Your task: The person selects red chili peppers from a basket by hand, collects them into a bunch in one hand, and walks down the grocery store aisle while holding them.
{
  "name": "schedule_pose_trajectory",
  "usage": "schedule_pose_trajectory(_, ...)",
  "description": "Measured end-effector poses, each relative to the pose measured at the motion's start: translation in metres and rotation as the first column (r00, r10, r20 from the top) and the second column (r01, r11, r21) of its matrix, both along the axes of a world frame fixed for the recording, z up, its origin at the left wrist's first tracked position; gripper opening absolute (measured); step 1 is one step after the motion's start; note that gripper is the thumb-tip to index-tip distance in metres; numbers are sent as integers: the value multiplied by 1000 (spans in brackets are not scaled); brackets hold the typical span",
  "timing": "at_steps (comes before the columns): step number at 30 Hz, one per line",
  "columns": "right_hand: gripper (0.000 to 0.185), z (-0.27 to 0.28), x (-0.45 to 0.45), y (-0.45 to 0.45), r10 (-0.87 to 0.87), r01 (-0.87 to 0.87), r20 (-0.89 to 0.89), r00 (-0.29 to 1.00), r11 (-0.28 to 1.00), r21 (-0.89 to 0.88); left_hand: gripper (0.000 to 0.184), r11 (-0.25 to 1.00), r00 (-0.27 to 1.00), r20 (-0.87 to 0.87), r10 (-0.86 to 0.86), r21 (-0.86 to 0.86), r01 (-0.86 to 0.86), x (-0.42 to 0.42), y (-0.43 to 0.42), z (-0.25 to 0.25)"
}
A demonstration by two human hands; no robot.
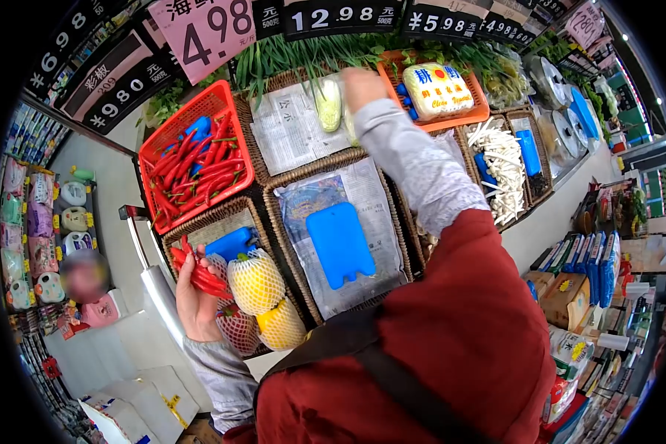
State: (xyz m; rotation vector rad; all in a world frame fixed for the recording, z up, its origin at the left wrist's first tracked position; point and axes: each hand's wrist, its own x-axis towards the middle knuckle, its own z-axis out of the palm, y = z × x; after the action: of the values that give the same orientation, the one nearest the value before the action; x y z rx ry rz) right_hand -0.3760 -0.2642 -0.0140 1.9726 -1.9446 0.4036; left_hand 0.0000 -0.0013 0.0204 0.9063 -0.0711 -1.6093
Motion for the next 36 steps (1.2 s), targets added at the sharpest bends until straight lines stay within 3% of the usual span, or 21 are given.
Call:
schedule_pose_trajectory(2, 14, 3, -40, 5, -208, 207, 3, 978, 975, 79, 26, 1000, 1000, 3, -4, 9, 4, -6, 2, 4)
schedule_pose_trajectory(4, 25, 0, -68, 5, -204, 177, 70, 976, 943, 282, 28, 999, 1000, -3, -27, -20, 27, -16, -1, 3)
schedule_pose_trajectory(7, 28, 3, -72, 16, -157, 123, 90, 984, 945, 302, 28, 1000, 999, 31, 10, -16, -10, -31, -1, 5)
schedule_pose_trajectory(10, 27, -3, -69, 14, -160, 157, -11, 987, 957, 243, 27, 1000, 998, 55, 20, -18, -19, -41, 3, 6)
schedule_pose_trajectory(13, 28, -19, -69, 1, -155, 152, -97, 983, 988, -38, 27, 999, 999, 34, 25, -42, -24, -52, 8, 8)
schedule_pose_trajectory(14, 28, -21, -71, -4, -138, 135, -94, 986, 990, -35, 27, 998, 998, 37, 42, -40, -41, -57, 10, 7)
schedule_pose_trajectory(17, 29, -17, -70, -11, -217, 216, -2, 976, 973, 82, 26, 998, 995, 79, 55, -25, -54, -70, 13, 8)
schedule_pose_trajectory(22, 24, -30, -94, -30, -152, 126, 111, 982, 968, 217, 24, 999, 999, 24, 33, -45, -32, -85, 13, 8)
schedule_pose_trajectory(28, 30, -20, -108, -32, -91, 40, 135, 987, 939, 343, 26, 996, 999, 1, 51, -69, -51, -95, 11, 2)
schedule_pose_trajectory(33, 36, -19, -106, -36, -140, 78, 116, 983, 899, 431, 24, 998, 997, -40, 60, -33, -61, -104, 11, 7)
schedule_pose_trajectory(36, 22, 0, -79, -11, -105, 104, -5, 994, 982, 160, 25, 996, 997, -45, 68, -55, -70, -102, 19, 13)
